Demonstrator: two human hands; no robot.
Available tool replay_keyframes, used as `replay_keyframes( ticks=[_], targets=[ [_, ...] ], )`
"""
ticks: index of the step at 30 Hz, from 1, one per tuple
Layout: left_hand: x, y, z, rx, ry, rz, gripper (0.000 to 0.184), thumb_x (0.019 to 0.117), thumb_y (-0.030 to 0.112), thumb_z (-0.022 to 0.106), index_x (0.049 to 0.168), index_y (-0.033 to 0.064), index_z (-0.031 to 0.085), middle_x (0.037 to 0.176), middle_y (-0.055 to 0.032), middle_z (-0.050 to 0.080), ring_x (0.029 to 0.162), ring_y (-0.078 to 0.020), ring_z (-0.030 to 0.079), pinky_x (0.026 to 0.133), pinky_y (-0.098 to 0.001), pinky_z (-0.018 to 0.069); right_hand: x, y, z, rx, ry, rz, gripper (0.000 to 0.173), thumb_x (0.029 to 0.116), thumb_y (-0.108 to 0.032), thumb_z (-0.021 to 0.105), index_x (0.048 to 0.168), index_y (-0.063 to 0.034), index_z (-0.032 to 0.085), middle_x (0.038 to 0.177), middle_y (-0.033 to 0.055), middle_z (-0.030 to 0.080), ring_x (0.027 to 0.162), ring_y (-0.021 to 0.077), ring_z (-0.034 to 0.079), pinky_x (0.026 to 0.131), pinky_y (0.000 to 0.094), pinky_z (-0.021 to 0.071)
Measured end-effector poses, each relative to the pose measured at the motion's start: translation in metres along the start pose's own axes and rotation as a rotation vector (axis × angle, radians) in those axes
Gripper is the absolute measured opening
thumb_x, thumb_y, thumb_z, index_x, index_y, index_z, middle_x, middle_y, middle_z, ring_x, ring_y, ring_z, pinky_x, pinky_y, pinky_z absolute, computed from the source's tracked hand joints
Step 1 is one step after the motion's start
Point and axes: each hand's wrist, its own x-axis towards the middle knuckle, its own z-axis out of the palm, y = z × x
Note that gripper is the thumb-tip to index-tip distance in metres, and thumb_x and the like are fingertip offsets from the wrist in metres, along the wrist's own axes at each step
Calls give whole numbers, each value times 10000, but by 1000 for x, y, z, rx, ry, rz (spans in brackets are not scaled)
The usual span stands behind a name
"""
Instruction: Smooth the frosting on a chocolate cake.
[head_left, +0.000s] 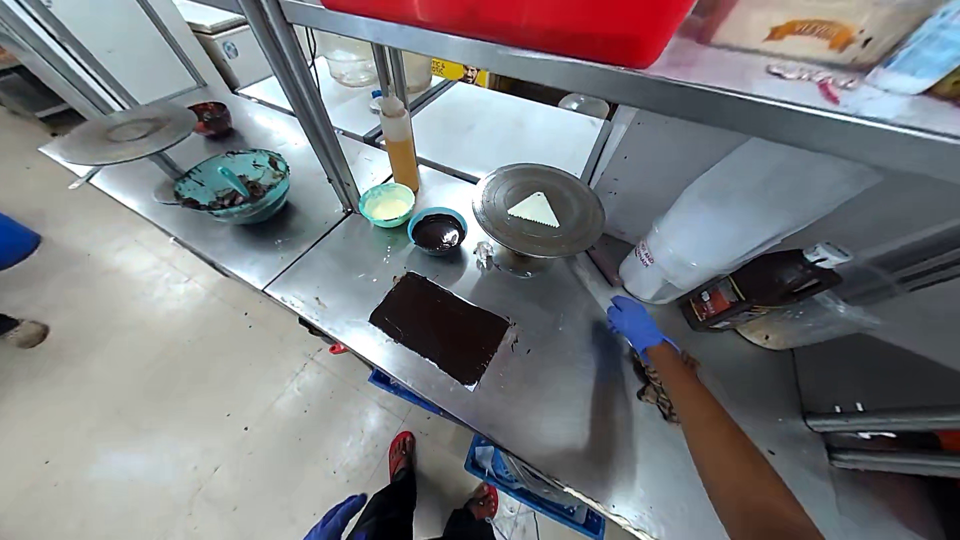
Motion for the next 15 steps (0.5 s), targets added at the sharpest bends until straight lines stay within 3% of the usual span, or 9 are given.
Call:
replay_keyframes(
  ticks=[2, 4, 6, 11, 13, 15],
  targets=[
    [30, 25, 8, 22, -48, 119, 541, 1049, 423, 518, 1466, 79, 541, 1496, -170, 537, 1372, -311, 536, 1152, -540, 415, -59, 11, -5, 327, -64, 118, 260, 1099, -141, 404, 1218, 15, 575, 965, 165, 702, 704, 235, 686, 644, 398, 587],
    [68, 67, 24, 106, -123, 260, 506, 1049, 417, 506, 1455, 120, 562, 1474, -135, 567, 1358, -288, 553, 1137, -534, 433, -127, 23, -8, 589, -67, 160, 249, 1094, -115, 373, 1228, -3, 550, 911, 121, 704, 603, 165, 628, 541, 308, 531],
    [113, 121, 50, 257, -221, 417, 492, 1051, 434, 476, 1443, 154, 577, 1461, -121, 580, 1331, -292, 573, 1097, -538, 463, -191, 34, -6, 760, 10, 171, 267, 1061, -86, 364, 1232, 7, 547, 826, 84, 662, 564, 138, 580, 503, 275, 492],
    [205, 287, 142, 493, -396, 704, 483, 1066, 435, 435, 1438, 163, 578, 1551, -85, 493, 1432, -287, 464, 1150, -532, 396, -316, 50, 8, 994, 272, 243, 308, 1061, -170, 352, 1189, 6, 570, 728, 47, 637, 496, 115, 545, 431, 239, 454],
    [239, 340, 187, 487, -332, 755, 479, 1039, 447, 523, 1456, 215, 571, 1587, -89, 441, 1453, -330, 423, 1114, -587, 416, -352, 46, 9, 1048, 378, 295, 336, 1054, -171, 336, 1202, 26, 564, 710, 42, 641, 492, 112, 555, 430, 238, 466],
    [269, 383, 232, 514, -261, 766, 624, 947, 504, 659, 1515, 300, 498, 1663, -120, 305, 1498, -422, 314, 1070, -675, 412, -379, 40, 11, 1092, 459, 363, 336, 1050, -144, 330, 1202, 43, 564, 697, 45, 642, 487, 118, 554, 430, 247, 459]
  ],
)
